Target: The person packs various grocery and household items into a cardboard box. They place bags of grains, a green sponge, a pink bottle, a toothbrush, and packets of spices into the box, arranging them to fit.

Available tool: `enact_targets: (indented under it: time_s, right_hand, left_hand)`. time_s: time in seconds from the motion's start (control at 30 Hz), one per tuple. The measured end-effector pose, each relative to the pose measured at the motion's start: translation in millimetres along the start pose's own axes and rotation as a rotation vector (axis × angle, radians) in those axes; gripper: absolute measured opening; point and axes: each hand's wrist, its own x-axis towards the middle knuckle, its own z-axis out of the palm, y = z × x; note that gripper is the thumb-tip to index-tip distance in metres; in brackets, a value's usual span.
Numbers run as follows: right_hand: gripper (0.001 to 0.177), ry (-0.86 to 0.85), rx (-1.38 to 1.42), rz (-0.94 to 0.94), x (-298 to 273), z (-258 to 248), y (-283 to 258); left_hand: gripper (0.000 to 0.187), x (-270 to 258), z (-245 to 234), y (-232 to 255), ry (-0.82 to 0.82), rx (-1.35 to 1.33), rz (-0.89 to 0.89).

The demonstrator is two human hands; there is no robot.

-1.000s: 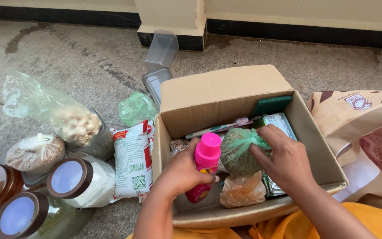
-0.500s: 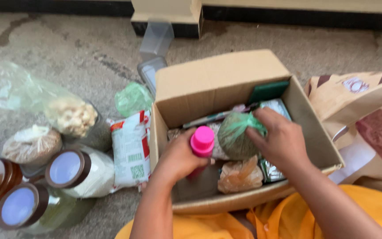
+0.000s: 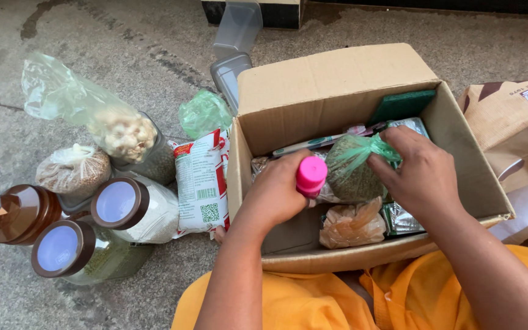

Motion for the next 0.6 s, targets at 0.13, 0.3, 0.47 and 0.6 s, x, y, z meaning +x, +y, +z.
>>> enact_targets:
  time_s: [0.13,0.3,0.47,0.6]
  right_hand:
    - [0.032,-0.013,-0.026,-0.006,0,1,2]
    - [0.032,-0.026,-0.039,0.0,1,1,2]
    - [0.033,-0.034,-0.039,0.018,1,0,0]
    - [0.032,-0.028,-0.043,0.003,1,2,2]
  left_hand:
    - [0.062,-1,1,7,-0.034,0.069,-0.008]
    - [0.068,-2,-4,11,-0.035,0.095,-0.044]
    - [0.066,1,-6,13,0.001,0.17,-0.074]
    - [0.071,-1,-10,21,0.002,0.187,-0.107]
